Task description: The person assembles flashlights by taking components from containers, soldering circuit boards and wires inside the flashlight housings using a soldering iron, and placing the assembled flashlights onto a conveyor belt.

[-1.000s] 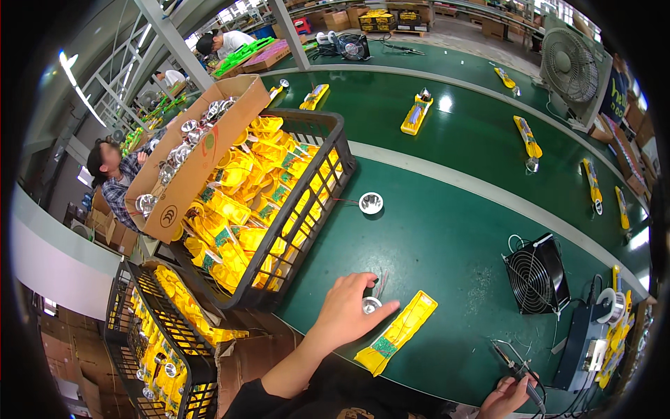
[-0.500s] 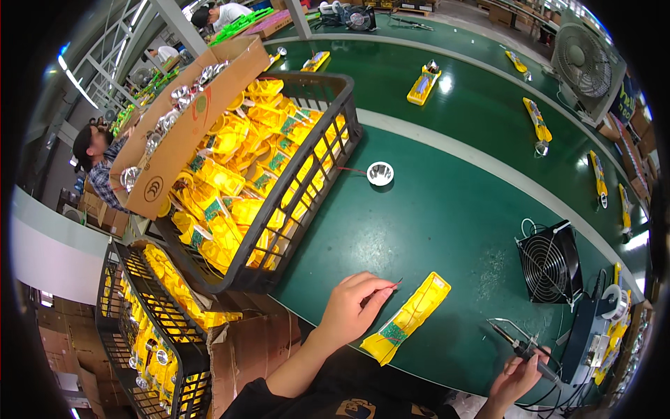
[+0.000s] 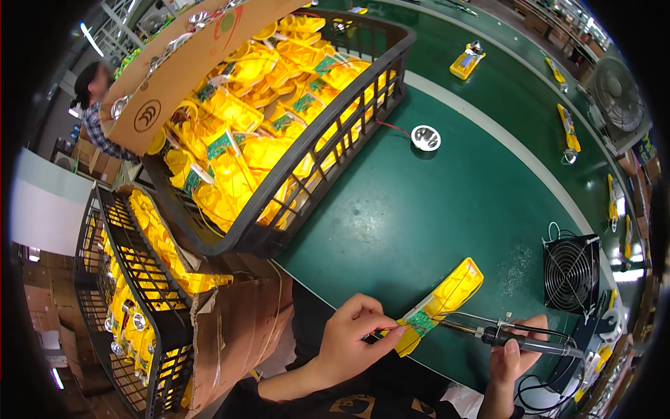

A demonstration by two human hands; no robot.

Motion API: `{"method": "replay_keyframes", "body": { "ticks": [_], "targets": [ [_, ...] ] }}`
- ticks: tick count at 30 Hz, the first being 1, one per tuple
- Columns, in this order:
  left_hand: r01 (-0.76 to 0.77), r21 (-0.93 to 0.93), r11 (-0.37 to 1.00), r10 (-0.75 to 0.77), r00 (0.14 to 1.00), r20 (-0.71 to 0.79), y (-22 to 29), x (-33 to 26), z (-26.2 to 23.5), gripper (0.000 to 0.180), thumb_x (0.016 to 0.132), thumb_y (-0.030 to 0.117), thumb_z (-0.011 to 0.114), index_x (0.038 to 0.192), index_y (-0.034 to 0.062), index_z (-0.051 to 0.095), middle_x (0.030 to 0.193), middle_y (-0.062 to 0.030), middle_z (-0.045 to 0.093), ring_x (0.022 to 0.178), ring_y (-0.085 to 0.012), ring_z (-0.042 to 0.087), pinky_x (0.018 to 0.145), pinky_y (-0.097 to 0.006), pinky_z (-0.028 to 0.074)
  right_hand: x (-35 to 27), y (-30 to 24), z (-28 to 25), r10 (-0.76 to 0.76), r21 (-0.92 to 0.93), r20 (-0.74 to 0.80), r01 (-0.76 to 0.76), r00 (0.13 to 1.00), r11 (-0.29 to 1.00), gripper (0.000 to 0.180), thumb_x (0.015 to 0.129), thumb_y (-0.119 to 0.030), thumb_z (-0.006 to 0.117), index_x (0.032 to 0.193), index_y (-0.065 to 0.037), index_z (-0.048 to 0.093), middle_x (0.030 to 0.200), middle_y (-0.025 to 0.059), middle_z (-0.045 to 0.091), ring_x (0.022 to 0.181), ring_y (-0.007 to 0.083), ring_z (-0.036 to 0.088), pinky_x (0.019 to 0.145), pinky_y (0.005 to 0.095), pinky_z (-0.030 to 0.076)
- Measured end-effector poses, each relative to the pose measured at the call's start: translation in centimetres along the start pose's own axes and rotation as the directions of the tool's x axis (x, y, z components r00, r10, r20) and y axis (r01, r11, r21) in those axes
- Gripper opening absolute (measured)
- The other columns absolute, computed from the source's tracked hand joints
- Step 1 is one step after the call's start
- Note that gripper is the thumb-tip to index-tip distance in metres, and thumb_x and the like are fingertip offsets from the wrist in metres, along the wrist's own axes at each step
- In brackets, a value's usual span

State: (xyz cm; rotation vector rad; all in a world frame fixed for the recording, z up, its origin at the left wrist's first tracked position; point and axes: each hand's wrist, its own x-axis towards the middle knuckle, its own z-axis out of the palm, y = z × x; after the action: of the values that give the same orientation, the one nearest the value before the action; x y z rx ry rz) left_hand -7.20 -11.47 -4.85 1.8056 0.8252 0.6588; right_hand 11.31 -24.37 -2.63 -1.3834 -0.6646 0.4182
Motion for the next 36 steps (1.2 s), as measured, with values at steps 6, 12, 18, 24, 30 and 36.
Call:
{"method": "replay_keyframes", "body": {
  "ticks": [6, 12, 18, 24, 30, 36],
  "targets": [
    [0.020, -0.028, 0.999, -0.018, 0.998, 0.063, -0.6, -0.1, -0.4, 0.009, 0.064, 0.004, 0.070, 0.069, 0.0054, 0.063, 0.081, -0.0029, 0.049, 0.055, -0.0065, 0.045, 0.047, -0.018, 0.037, -0.2, 1.4, 0.7, -0.057, 0.028, -0.010, 0.058, 0.998, 0.998, 0.038, 0.070, -0.027, 0.064, 0.080, -0.002, 0.037, 0.056, 0.0050, 0.044, 0.038, 0.0075, 0.040, 0.039, 0.0173, 0.035],
    [0.006, -0.010, 1.000, -0.005, 0.998, 0.064, -0.7, -0.1, -0.2, 0.009, 0.064, 0.005, 0.070, 0.069, 0.0057, 0.063, 0.081, -0.0028, 0.049, 0.054, -0.0065, 0.044, 0.047, -0.019, 0.038, -0.7, 1.8, 0.3, 0.000, -0.061, 0.015, 0.001, 1.000, 0.998, 0.037, 0.070, -0.027, 0.062, 0.081, -0.002, 0.036, 0.059, 0.0041, 0.041, 0.042, 0.0065, 0.038, 0.037, 0.0151, 0.032],
    [-0.007, -0.008, 1.000, 0.007, 0.998, 0.065, -0.7, 0.0, -0.1, 0.010, 0.063, 0.004, 0.070, 0.069, 0.0052, 0.063, 0.081, -0.0031, 0.049, 0.054, -0.0070, 0.045, 0.047, -0.019, 0.037, -0.9, 2.0, 0.3, -0.007, 0.021, 0.018, 0.007, 1.000, 1.000, 0.037, 0.070, -0.026, 0.061, 0.082, -0.002, 0.036, 0.059, 0.0045, 0.042, 0.041, 0.0067, 0.039, 0.037, 0.0155, 0.033],
    [0.003, 0.014, 1.000, -0.005, 0.997, 0.075, -0.6, 0.1, -0.1, 0.010, 0.063, 0.004, 0.070, 0.070, 0.0050, 0.063, 0.081, -0.0033, 0.049, 0.054, -0.0071, 0.045, 0.046, -0.019, 0.037, -1.0, 1.6, 0.4, 0.063, -0.003, 0.046, -0.062, 0.997, 0.998, 0.036, 0.070, -0.026, 0.061, 0.081, -0.002, 0.036, 0.059, 0.0043, 0.041, 0.042, 0.0069, 0.040, 0.038, 0.0156, 0.034],
    [0.028, 0.027, 0.999, -0.031, 0.995, 0.092, -0.5, 0.1, 0.0, 0.010, 0.063, 0.004, 0.070, 0.070, 0.0044, 0.063, 0.082, -0.0036, 0.049, 0.056, -0.0073, 0.046, 0.047, -0.018, 0.039, -1.0, 1.5, 0.5, 0.089, -0.041, 0.062, -0.087, 0.994, 0.995, 0.038, 0.070, -0.027, 0.062, 0.081, -0.003, 0.035, 0.058, 0.0047, 0.042, 0.041, 0.0072, 0.040, 0.038, 0.0162, 0.035],
    [0.040, 0.012, 0.999, -0.041, 0.995, 0.090, -0.6, 0.1, 0.2, 0.009, 0.064, 0.003, 0.069, 0.071, 0.0037, 0.063, 0.082, -0.0043, 0.048, 0.059, -0.0077, 0.048, 0.048, -0.018, 0.041, -1.2, 1.6, 0.5, 0.100, -0.050, 0.057, -0.097, 0.993, 0.994, 0.038, 0.070, -0.027, 0.062, 0.081, -0.003, 0.035, 0.058, 0.0052, 0.042, 0.040, 0.0076, 0.040, 0.039, 0.0166, 0.036]
  ]
}}
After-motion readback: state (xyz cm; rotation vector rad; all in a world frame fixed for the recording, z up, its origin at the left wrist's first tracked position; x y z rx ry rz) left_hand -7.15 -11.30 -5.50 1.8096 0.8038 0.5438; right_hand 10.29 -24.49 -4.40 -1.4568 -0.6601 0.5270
